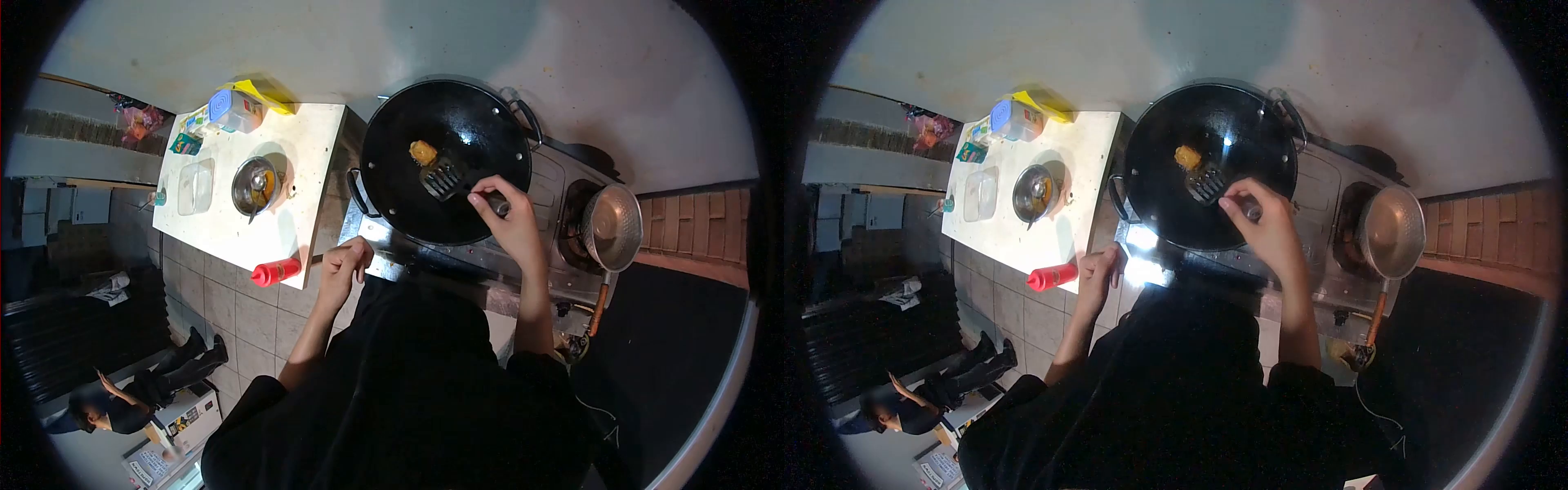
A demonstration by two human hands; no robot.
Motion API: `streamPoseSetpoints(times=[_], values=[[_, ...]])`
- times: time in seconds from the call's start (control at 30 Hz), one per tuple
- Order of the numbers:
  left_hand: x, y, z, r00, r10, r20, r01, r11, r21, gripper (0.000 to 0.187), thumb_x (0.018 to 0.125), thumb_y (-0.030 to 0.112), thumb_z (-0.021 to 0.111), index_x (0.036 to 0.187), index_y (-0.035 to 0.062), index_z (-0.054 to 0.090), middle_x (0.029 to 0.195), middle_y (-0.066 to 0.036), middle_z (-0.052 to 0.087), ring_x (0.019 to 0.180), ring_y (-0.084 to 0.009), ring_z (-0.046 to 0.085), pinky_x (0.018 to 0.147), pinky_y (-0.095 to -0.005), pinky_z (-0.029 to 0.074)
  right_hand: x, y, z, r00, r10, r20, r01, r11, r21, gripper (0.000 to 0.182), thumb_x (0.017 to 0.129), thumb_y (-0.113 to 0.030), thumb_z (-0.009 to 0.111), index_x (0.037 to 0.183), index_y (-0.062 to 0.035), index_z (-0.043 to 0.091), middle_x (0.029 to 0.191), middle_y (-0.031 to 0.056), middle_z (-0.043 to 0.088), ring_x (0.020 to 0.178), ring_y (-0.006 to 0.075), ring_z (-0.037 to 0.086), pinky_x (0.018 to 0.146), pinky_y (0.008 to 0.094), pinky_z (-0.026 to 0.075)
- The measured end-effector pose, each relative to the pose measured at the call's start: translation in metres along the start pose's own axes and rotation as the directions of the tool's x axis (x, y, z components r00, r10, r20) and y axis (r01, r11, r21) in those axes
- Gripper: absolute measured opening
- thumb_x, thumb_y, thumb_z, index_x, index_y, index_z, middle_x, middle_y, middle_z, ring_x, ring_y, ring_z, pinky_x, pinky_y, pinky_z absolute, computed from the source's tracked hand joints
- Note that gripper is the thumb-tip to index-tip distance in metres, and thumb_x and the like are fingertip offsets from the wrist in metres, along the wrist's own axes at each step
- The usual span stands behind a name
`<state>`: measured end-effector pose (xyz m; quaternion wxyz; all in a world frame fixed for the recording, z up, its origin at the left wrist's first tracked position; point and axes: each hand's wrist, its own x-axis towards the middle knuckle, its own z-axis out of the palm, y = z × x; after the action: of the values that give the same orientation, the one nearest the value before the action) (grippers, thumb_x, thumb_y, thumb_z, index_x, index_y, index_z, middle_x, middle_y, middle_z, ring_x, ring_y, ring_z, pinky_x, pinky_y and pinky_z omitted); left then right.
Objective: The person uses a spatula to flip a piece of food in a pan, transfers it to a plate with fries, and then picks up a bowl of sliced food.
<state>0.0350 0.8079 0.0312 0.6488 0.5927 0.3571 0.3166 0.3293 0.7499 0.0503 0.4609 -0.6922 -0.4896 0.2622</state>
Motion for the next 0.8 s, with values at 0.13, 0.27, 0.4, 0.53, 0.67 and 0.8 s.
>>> streamPoseSetpoints(times=[0.13,0.27,0.4,0.53,0.67,0.8], values=[[-0.002,-0.001,0.002,1.0,-0.007,-0.001,0.007,1.0,0.008,0.054,0.102,0.019,0.042,0.051,-0.0004,0.044,0.065,-0.007,0.049,0.063,-0.013,0.045,0.058,-0.0269,0.035,0.0,-0.011,0.003,0.996,-0.06,0.063,0.056,0.997,0.062,0.014,0.085,-0.012,0.071,0.091,-0.0018,0.064,0.085,0.008,0.067,0.079,0.0167,0.065,0.071,0.0281,0.049],[-0.005,-0.002,0.006,1.0,-0.017,-0.01,0.017,1.0,0.008,0.055,0.102,0.019,0.042,0.051,-0.0002,0.044,0.065,-0.007,0.049,0.063,-0.0129,0.045,0.059,-0.0267,0.035,0.004,-0.014,0.009,0.994,-0.075,0.08,0.073,0.997,0.033,0.013,0.086,-0.012,0.07,0.09,-0.0008,0.064,0.085,0.0092,0.066,0.079,0.0211,0.066,0.072,0.031,0.05],[-0.007,-0.006,0.007,0.999,-0.034,-0.022,0.034,0.999,-0.001,0.055,0.102,0.02,0.042,0.05,0.0003,0.043,0.065,-0.007,0.049,0.063,-0.0129,0.045,0.059,-0.0266,0.035,0.007,-0.02,0.012,0.99,-0.134,0.049,0.137,0.987,-0.08,0.012,0.088,-0.012,0.066,0.089,-0.0007,0.065,0.083,0.0117,0.064,0.074,0.0266,0.063,0.071,0.0322,0.05],[-0.01,-0.005,0.007,0.998,-0.052,-0.025,0.052,0.999,0.014,0.056,0.102,0.021,0.042,0.05,0.001,0.042,0.063,-0.006,0.048,0.062,-0.0128,0.045,0.059,-0.0267,0.035,0.012,-0.008,0.023,0.927,-0.375,-0.022,0.361,0.906,-0.222,0.017,0.088,-0.014,0.066,0.085,0.0024,0.064,0.08,0.0135,0.062,0.07,0.028,0.061,0.068,0.0335,0.048],[-0.01,-0.005,0.008,0.999,-0.034,-0.008,0.034,0.999,-0.004,0.056,0.102,0.02,0.042,0.05,0.0012,0.042,0.062,-0.006,0.047,0.062,-0.0127,0.045,0.059,-0.0268,0.035,0.014,0.0,0.03,0.977,-0.207,0.04,0.202,0.972,0.119,0.034,0.092,-0.02,0.063,0.071,0.0065,0.058,0.062,0.012,0.053,0.055,0.0194,0.048,0.055,0.0332,0.038],[-0.01,-0.006,0.009,1.0,-0.016,-0.009,0.016,1.0,-0.014,0.055,0.102,0.02,0.042,0.05,0.0014,0.042,0.063,-0.006,0.047,0.063,-0.0126,0.045,0.06,-0.0269,0.035,0.019,0.001,0.034,0.993,-0.117,-0.022,0.119,0.978,0.172,0.048,0.095,-0.025,0.06,0.059,0.0046,0.049,0.049,0.0054,0.036,0.049,0.0093,0.032,0.048,0.0314,0.026]])
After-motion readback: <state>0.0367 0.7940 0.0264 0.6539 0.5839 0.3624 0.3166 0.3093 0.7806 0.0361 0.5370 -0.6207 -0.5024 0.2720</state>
